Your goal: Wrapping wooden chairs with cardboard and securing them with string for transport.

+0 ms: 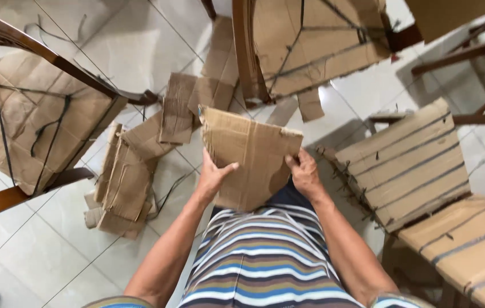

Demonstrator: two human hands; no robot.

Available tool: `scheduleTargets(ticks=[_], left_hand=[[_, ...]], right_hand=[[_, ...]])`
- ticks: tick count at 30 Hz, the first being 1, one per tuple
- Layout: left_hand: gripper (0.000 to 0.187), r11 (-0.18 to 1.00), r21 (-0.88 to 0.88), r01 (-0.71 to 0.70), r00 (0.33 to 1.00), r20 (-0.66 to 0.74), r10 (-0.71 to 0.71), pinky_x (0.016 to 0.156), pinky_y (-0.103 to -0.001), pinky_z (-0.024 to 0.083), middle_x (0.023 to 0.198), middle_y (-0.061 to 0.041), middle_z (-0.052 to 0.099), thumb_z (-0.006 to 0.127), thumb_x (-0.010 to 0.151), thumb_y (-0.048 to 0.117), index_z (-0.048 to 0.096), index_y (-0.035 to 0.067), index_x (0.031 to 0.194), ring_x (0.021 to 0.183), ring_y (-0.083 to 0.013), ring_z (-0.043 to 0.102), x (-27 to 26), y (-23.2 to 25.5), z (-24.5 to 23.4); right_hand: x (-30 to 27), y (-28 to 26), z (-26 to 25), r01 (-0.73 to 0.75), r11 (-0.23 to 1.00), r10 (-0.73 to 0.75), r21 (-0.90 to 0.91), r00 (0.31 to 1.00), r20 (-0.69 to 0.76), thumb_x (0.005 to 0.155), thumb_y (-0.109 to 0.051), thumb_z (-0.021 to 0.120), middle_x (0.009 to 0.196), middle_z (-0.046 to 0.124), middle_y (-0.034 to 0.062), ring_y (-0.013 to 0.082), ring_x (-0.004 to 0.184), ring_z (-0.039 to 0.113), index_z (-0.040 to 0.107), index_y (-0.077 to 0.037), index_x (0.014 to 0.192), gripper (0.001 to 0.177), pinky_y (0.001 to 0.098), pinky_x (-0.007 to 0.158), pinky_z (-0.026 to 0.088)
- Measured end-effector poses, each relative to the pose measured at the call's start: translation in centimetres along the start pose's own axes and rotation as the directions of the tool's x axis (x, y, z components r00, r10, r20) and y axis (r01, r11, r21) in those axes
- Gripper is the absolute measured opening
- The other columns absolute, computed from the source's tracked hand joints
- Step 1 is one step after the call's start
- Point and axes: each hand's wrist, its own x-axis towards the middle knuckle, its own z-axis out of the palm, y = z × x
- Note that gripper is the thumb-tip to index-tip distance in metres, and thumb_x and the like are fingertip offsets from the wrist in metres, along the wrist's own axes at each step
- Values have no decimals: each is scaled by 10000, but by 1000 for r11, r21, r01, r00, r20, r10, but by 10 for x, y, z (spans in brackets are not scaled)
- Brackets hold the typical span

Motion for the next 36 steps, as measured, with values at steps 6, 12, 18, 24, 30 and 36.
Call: scheduleTargets(ticks=[6, 12, 18, 24, 30, 36], left_hand=[[907, 927, -325, -185, 978, -149, 143, 1130, -534, 423, 1484, -227, 462, 731, 828, 133, 269, 46, 1604, 1383, -388, 469, 72, -134, -1], [915, 932, -241, -269, 942, -266, 203, 1219, -653, 206, 1574, -388, 275, 614, 929, 265, 88, 30, 1640, 1504, -536, 232, 7, 8, 30], [867, 342, 759, -553, 337, -172, 926, 1247, -482, 135, 1471, -181, 542, 729, 915, 622, 491, 69, 1540, 1410, -352, 443, 1, 61, 15], [437, 771, 546, -328, 874, -135, 467, 565, -369, 441, 506, -2, 521, 734, 909, 555, 593, 264, 615, 506, -222, 534, 4, 92, 21], [510, 927, 192, -322, 867, -334, 370, 482, -229, 357, 436, 0, 358, 809, 880, 333, 499, 161, 513, 515, -41, 375, 1, 87, 25], [504, 924, 217, -315, 840, -390, 378, 483, -212, 382, 428, 51, 378, 781, 916, 318, 511, 161, 520, 498, -43, 392, -13, 87, 30]], right_hand=[[-4, -64, -15, 12, 983, -56, 183, 970, 238, 1002, -89, 625, 1136, 768, 125, 225, 1139, 665, 696, -86, 1301, 307, 482, 993, 531], [9, -83, -6, 2, 902, -98, 431, 974, 202, 1109, -158, 447, 1222, 721, 133, 233, 1121, 645, 610, -56, 1398, 347, 486, 1036, 503], [47, -111, -32, 195, 957, -269, 216, 877, 399, 1066, -101, 561, 783, 695, 40, 99, 794, 521, 709, -66, 1027, 157, 353, 771, 526], [59, -170, -30, 386, 922, -360, -39, 889, 283, 968, -192, 733, 982, 669, 198, 297, 936, 594, 569, -134, 1357, 426, 456, 862, 478], [52, -156, -22, 685, 645, -580, -339, 727, 368, 891, -489, 764, 1425, 573, 219, 406, 1326, 542, 434, -103, 1566, 844, 558, 1128, 417], [34, -152, -12, 485, 865, -354, -127, 770, 531, 904, -484, 738, 1189, 729, 149, 405, 1152, 670, 638, -155, 1357, 569, 540, 997, 527]])
